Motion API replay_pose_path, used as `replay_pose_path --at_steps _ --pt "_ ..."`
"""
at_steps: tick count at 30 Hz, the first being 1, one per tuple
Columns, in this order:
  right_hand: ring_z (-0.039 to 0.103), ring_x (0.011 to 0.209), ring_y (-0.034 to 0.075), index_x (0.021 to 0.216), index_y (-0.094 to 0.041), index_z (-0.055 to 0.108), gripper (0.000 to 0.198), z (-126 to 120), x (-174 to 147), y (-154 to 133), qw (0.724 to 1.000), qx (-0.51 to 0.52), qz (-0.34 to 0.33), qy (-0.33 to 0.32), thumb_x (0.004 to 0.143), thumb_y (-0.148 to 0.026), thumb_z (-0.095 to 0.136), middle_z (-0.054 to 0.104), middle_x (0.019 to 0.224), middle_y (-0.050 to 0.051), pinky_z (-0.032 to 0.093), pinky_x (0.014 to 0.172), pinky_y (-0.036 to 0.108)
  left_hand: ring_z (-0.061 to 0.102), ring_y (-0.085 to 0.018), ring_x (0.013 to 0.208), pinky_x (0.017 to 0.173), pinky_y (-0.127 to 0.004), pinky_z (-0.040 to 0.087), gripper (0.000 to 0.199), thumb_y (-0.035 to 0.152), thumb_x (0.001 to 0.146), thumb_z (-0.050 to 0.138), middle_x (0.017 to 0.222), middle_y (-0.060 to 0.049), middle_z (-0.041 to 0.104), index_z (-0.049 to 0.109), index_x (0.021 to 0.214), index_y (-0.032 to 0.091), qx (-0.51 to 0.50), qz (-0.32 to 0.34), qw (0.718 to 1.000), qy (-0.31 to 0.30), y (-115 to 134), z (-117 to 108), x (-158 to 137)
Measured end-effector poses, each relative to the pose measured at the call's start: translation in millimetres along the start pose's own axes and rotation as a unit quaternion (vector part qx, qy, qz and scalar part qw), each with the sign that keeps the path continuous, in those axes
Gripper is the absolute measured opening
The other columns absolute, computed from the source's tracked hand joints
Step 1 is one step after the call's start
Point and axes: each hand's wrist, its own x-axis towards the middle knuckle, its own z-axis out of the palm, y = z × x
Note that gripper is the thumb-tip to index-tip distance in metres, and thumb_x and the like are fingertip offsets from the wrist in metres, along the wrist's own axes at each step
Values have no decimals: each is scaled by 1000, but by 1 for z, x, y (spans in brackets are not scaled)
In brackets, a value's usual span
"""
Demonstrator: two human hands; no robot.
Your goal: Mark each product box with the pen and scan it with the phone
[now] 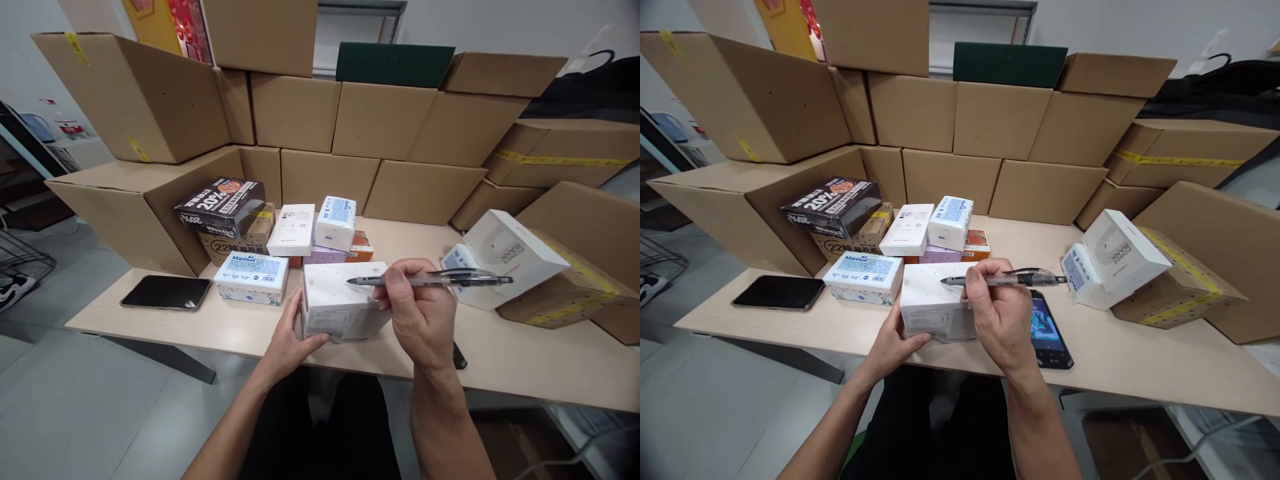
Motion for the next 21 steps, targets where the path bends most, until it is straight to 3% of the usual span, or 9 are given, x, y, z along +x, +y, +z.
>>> replay_pose_path --at_steps 7,21 --pt "59 64 11 80 -21 60 24 0 1 -4 995 -85 -32 -34 96 -37 54 60 71 -3 47 64 26 40 -37 142 115 -50 38 101 45 69 84 152 -16 44 31 152 21 0 7 1000 2 1 0 0" --pt "61 69 12 84 -21 61 19 -1 -1 -2 995 -79 -42 -49 96 -35 54 63 76 -3 47 68 27 38 -38 143 117 -51 35 103 44 69 85 154 -17 41 31 153 20 -1 6 1000 3 -3 0 0"
